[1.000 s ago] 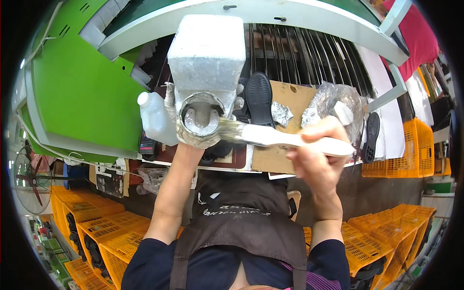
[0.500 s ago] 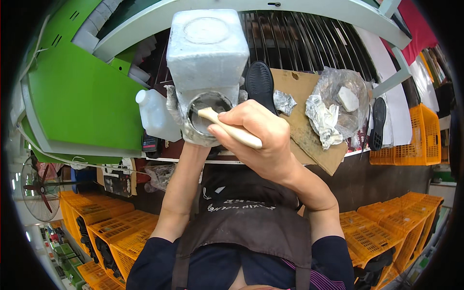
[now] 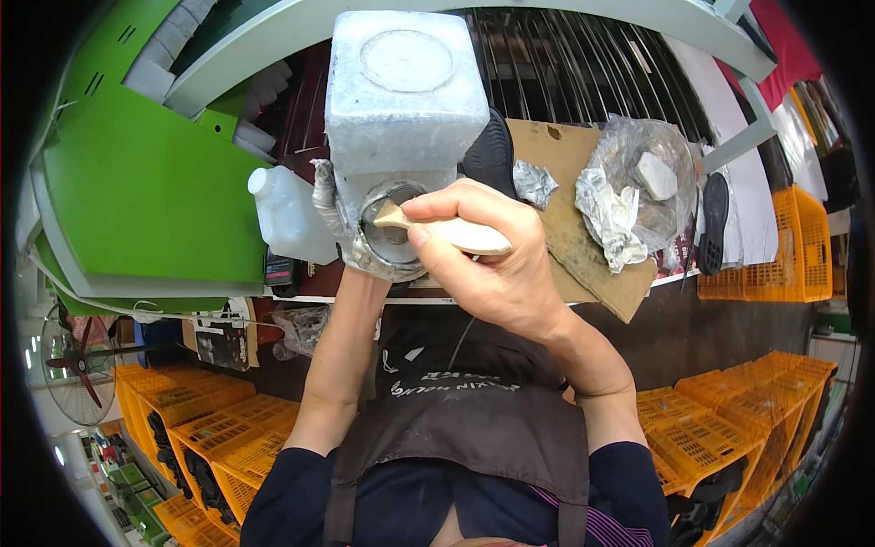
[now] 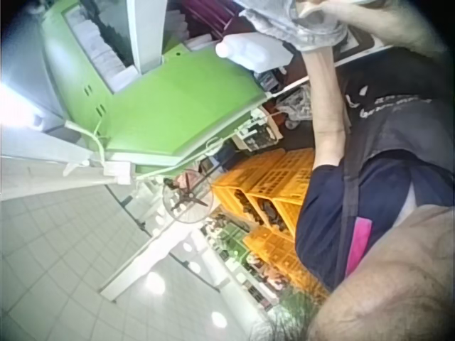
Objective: The person applies adhesive onto shoe soles using a brush, places a sole onto a conveyor belt, and then picks up, wipes, and carries the adhesive container.
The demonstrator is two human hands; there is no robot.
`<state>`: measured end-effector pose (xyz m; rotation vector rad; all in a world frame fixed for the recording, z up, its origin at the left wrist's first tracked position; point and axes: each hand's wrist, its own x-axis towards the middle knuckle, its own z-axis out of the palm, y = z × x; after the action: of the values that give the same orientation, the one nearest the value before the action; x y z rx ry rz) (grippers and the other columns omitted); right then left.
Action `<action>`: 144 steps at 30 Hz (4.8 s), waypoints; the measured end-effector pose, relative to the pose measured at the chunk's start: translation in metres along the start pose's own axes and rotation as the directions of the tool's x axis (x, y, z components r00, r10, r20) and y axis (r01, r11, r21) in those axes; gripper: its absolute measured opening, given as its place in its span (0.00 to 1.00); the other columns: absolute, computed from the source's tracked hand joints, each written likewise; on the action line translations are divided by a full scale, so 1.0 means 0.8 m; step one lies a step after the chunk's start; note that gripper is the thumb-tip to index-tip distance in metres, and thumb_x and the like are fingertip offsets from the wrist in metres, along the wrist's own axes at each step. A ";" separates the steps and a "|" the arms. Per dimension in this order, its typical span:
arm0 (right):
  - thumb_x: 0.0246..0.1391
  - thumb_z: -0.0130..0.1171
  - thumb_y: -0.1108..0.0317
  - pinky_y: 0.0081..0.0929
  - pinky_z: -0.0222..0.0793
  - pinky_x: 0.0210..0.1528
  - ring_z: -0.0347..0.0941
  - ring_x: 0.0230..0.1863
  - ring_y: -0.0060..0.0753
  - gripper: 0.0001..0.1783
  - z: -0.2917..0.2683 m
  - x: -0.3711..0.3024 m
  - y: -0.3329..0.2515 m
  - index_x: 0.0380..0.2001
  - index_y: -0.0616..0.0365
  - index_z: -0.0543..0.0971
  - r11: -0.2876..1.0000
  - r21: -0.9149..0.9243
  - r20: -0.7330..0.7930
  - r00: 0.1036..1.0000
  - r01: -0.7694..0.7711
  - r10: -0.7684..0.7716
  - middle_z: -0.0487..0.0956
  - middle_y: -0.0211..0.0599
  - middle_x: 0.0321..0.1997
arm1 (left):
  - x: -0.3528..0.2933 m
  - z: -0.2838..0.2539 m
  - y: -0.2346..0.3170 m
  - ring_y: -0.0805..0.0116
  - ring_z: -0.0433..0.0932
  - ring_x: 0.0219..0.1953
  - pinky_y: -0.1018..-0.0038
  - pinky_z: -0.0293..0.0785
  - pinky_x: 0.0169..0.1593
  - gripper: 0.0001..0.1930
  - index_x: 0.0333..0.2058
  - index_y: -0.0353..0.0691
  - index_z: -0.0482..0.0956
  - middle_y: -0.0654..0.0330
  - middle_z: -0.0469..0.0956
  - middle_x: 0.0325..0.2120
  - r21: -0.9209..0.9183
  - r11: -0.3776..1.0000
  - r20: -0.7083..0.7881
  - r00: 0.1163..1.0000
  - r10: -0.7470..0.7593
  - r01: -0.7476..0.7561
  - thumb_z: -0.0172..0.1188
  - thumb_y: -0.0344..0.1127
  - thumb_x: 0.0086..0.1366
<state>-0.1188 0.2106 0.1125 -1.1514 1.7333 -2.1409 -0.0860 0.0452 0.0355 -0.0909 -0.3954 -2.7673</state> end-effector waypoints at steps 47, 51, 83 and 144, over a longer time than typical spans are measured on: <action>0.41 0.67 0.78 0.20 0.70 0.20 0.76 0.19 0.25 0.07 0.025 -0.016 0.012 0.26 0.60 0.78 0.879 -0.369 -0.046 0.939 0.301 -0.340 0.80 0.35 0.23 | -0.005 -0.022 -0.008 0.53 0.75 0.46 0.65 0.76 0.45 0.43 0.61 0.32 0.59 0.45 0.67 0.55 0.236 0.953 -0.185 0.954 0.236 -0.190 0.40 0.68 0.63; 0.40 0.69 0.78 0.21 0.71 0.20 0.76 0.19 0.25 0.09 0.020 -0.014 0.016 0.27 0.61 0.78 0.837 -0.452 -0.051 0.927 0.310 -0.371 0.79 0.36 0.22 | -0.002 -0.014 0.004 0.46 0.72 0.49 0.59 0.75 0.47 0.50 0.62 0.29 0.55 0.37 0.63 0.56 0.246 0.969 -0.067 0.998 -0.006 0.022 0.43 0.72 0.59; 0.44 0.68 0.78 0.23 0.71 0.25 0.76 0.23 0.29 0.08 -0.010 -0.023 0.005 0.29 0.64 0.80 0.930 -0.325 -0.019 0.982 0.172 -0.188 0.79 0.38 0.25 | -0.024 -0.045 0.000 0.54 0.71 0.54 0.58 0.70 0.57 0.35 0.58 0.40 0.66 0.52 0.70 0.54 -0.024 0.990 -0.041 0.989 0.141 -0.142 0.50 0.60 0.61; 0.37 0.68 0.79 0.26 0.63 0.26 0.69 0.25 0.33 0.15 0.031 0.089 -0.107 0.34 0.57 0.81 0.640 -0.636 0.626 0.774 0.431 0.101 0.70 0.35 0.24 | -0.013 0.033 0.029 0.56 0.73 0.47 0.56 0.70 0.55 0.41 0.55 0.36 0.64 0.52 0.71 0.46 -0.330 0.935 -0.017 0.990 -0.142 0.129 0.37 0.69 0.61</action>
<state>-0.1236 0.1789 0.2223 -1.9939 2.2357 -0.7731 -0.0679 0.0353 0.0660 -0.0901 0.0790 -2.9408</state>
